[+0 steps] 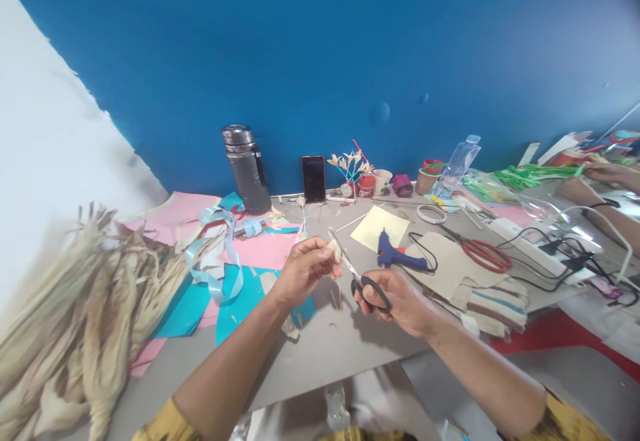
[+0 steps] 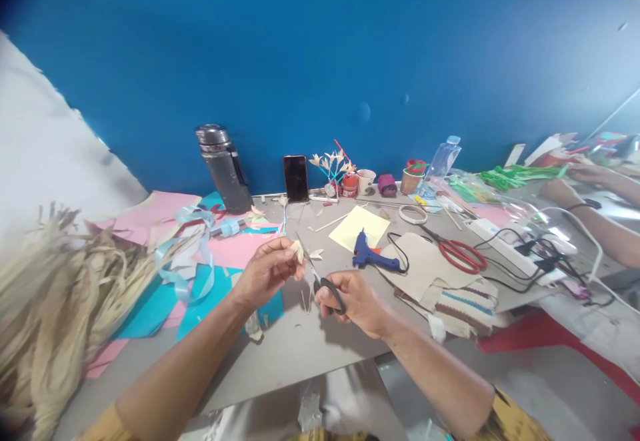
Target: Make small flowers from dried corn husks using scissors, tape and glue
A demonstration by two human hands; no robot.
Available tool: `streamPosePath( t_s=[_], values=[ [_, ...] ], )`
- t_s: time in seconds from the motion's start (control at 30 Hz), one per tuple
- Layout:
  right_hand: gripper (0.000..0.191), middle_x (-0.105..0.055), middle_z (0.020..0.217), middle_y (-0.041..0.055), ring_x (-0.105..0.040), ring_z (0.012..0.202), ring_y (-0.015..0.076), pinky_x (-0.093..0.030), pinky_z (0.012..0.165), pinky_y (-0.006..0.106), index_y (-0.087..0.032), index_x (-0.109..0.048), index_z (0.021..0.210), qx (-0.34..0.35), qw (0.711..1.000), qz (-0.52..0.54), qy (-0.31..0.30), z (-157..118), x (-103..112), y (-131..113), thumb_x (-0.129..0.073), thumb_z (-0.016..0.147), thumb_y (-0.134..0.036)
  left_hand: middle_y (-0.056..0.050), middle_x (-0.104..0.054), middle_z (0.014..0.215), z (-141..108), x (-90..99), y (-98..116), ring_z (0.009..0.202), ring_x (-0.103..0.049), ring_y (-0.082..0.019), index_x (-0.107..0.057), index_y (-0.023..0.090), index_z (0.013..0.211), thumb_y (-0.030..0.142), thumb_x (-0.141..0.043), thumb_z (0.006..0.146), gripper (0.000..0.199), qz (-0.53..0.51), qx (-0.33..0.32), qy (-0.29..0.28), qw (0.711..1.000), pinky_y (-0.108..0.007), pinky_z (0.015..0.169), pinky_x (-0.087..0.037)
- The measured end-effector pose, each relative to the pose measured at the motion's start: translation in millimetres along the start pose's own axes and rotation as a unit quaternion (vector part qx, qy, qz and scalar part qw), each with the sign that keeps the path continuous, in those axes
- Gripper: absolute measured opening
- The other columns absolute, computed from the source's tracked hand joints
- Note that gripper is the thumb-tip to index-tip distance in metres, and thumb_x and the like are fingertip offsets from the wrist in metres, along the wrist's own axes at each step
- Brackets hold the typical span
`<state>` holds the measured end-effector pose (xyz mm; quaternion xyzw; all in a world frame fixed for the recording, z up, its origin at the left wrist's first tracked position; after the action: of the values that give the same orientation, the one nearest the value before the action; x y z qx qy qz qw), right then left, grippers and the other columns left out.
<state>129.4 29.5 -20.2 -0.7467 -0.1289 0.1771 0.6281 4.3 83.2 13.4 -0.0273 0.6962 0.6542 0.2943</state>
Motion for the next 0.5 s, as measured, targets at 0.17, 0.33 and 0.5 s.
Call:
streamPosePath(
  t_s=[0.17, 0.33, 0.5],
  values=[
    [0.058, -0.060, 0.065, 0.0032, -0.042, 0.055, 0.0078, -0.027, 0.045, 0.018, -0.013, -0.062, 0.070, -0.009, 1.000, -0.006, 0.007, -1, 1, 6, -0.078, 0.065, -0.069, -0.004, -0.070, 0.067, 1, -0.3, 0, 0.052, -0.065, -0.016, -0.060, 0.015, 0.066, 0.028, -0.076, 0.069, 0.021, 0.003, -0.003, -0.004, 1.000, -0.027, 0.055, -0.049],
    [0.061, -0.056, 0.059, 0.0010, -0.040, 0.055, 0.0085, -0.026, 0.045, 0.019, -0.014, -0.061, 0.070, -0.016, 0.999, 0.003, 0.035, 2, 0, 9, -0.079, 0.061, -0.072, -0.003, -0.069, 0.062, 0, 0.6, -1, 0.052, -0.065, -0.016, -0.060, 0.015, 0.067, 0.027, -0.076, 0.070, 0.020, 0.002, -0.001, -0.012, 1.000, -0.026, 0.055, -0.049],
    [0.061, -0.059, 0.065, 0.0024, -0.037, 0.048, 0.0067, -0.025, 0.044, 0.022, -0.015, -0.062, 0.074, 0.017, 0.997, -0.012, 0.077, 0, 19, -7, -0.067, 0.072, -0.075, -0.002, -0.070, 0.072, 2, 4.9, 2, 0.054, -0.063, -0.014, -0.061, 0.016, 0.070, 0.031, -0.075, 0.075, 0.021, 0.036, -0.023, 0.003, 0.999, -0.026, 0.055, -0.048]
  ],
)
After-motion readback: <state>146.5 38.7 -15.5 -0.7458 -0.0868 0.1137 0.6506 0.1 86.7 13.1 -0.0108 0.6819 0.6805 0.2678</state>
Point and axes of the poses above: each hand's wrist, its own z-axis towards the middle knuckle, its own x-axis out of the back of the hand, y = z × x, the point moved 10 cm from there along z, towards the middle knuckle
